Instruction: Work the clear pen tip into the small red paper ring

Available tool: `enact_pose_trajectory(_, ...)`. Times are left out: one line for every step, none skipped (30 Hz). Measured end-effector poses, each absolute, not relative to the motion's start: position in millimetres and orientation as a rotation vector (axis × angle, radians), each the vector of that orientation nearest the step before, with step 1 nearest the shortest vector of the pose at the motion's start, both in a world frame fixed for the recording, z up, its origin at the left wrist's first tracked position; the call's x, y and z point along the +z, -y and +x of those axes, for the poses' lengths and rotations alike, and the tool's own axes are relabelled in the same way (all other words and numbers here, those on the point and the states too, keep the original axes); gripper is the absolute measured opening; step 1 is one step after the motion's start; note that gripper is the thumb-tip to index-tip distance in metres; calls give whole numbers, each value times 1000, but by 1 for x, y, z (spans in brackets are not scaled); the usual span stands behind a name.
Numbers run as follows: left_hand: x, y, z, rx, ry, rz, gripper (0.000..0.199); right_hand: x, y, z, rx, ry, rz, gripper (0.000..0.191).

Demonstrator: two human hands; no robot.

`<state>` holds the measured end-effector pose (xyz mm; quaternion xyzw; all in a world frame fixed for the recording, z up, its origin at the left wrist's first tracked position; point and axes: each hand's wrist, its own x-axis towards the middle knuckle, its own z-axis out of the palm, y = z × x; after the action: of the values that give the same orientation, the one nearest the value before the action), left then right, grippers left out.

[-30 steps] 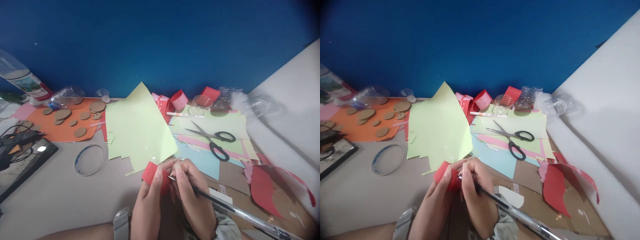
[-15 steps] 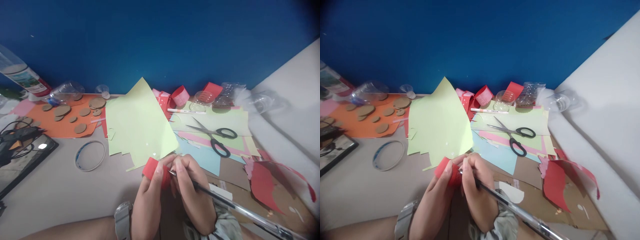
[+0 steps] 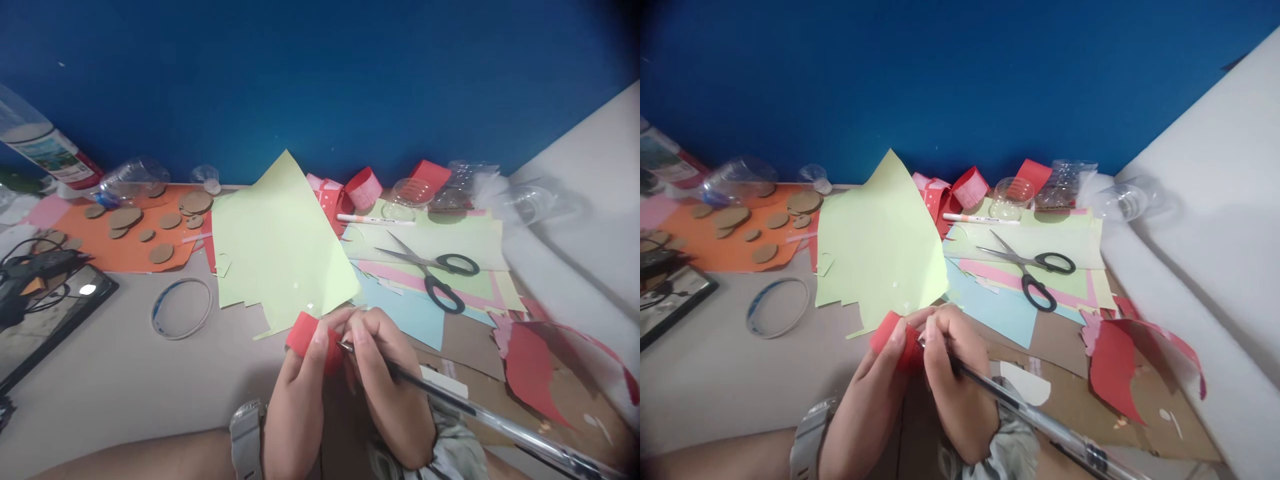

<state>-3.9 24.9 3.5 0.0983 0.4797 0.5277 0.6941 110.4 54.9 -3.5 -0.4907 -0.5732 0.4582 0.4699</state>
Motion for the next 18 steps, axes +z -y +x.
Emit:
enact_pose_trajectory(4,-25,-4,1175,-1060,211,38,-3,-56,111,1120,1414,-1203,41)
enact_pose_trajectory(4,-25,-4,1182,-1048,211,38,-2,-56,111,1123,1414,-1202,40)
enact_pose_trajectory(4,-24,-3,1196,-1037,211,37,-2,-56,111,1136,1407,-1198,40)
enact_pose_trajectory(5,-24,-3,1202,-1025,211,37,-2,-55,110,1162,1392,-1190,40)
enact_pose_trajectory(6,-24,-3,1203,-1019,213,36,-2,-55,110,1198,1368,-1185,40)
enact_pose_trajectory(6,-24,-3,1197,-1018,214,36,-2,-54,110,1239,1340,-1184,41)
enact_pose_trajectory(7,-24,-3,1188,-1025,218,37,-3,-53,110,1271,1315,-1190,41)
enact_pose_trajectory(7,-24,-3,1183,-1037,227,38,-3,-52,110,1285,1305,-1194,41)
enact_pose_trajectory(7,-25,-3,1177,-1054,240,39,-3,-52,110,1277,1307,-1199,40)
enact_pose_trajectory(7,-24,-4,1167,-1078,254,40,-4,-52,110,1254,1316,-1205,40)
enact_pose_trajectory(6,-24,-4,1153,-1105,273,41,-4,-53,110,1229,1329,-1206,39)
enact_pose_trajectory(5,-24,-5,1135,-1130,298,43,-5,-53,111,1213,1339,-1199,38)
enact_pose_trajectory(4,-23,-5,1109,-1154,320,46,-6,-53,111,1212,1338,-1186,38)
enact_pose_trajectory(2,-22,-5,1080,-1178,333,49,-6,-53,111,1227,1328,-1170,38)
enact_pose_trajectory(1,-21,-6,1052,-1197,340,53,-7,-52,111,1247,1313,-1153,38)
enact_pose_trajectory(0,-20,-6,1036,-1209,340,57,-8,-52,111,1261,1305,-1133,38)
enact_pose_trajectory(-1,-20,-6,1025,-1212,329,60,-8,-51,111,1263,1304,-1120,38)
enact_pose_trajectory(-2,-20,-7,1021,-1212,314,61,-8,-51,111,1252,1311,-1116,38)
